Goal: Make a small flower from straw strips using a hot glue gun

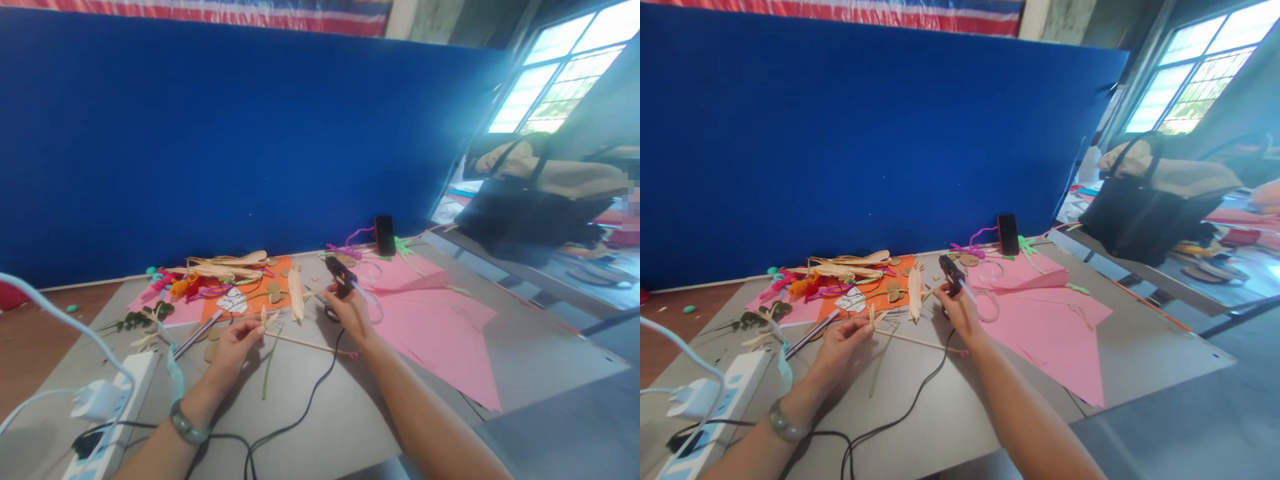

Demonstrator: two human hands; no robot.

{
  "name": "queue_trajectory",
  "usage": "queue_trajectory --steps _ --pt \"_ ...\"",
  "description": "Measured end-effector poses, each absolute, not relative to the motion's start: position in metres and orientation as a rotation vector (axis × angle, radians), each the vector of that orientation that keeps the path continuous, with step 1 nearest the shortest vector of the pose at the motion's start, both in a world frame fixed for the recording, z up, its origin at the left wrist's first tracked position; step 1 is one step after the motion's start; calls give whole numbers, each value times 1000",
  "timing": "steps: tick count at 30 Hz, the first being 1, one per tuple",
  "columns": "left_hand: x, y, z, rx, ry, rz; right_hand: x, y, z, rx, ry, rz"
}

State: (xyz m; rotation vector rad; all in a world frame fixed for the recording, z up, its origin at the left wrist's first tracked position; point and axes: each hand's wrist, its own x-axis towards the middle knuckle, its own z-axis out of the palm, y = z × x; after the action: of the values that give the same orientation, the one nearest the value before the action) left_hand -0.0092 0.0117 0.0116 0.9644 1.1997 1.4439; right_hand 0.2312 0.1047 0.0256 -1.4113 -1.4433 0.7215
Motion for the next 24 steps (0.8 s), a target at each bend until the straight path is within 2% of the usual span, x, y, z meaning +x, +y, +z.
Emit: queue_trajectory --steps 9,15,18,24 --pt "-12 16 7 975 1098 1515 234 127 8 -1433 -1379 652" --pt "-10 12 19 902 1053 1450 226 108 23 -1333 -1341 719" --pt "-8 8 27 908 1030 1398 214 82 34 -1097 -1466 874" --pt "-9 9 25 885 1097 1409 198 42 44 -812 -1737 1406"
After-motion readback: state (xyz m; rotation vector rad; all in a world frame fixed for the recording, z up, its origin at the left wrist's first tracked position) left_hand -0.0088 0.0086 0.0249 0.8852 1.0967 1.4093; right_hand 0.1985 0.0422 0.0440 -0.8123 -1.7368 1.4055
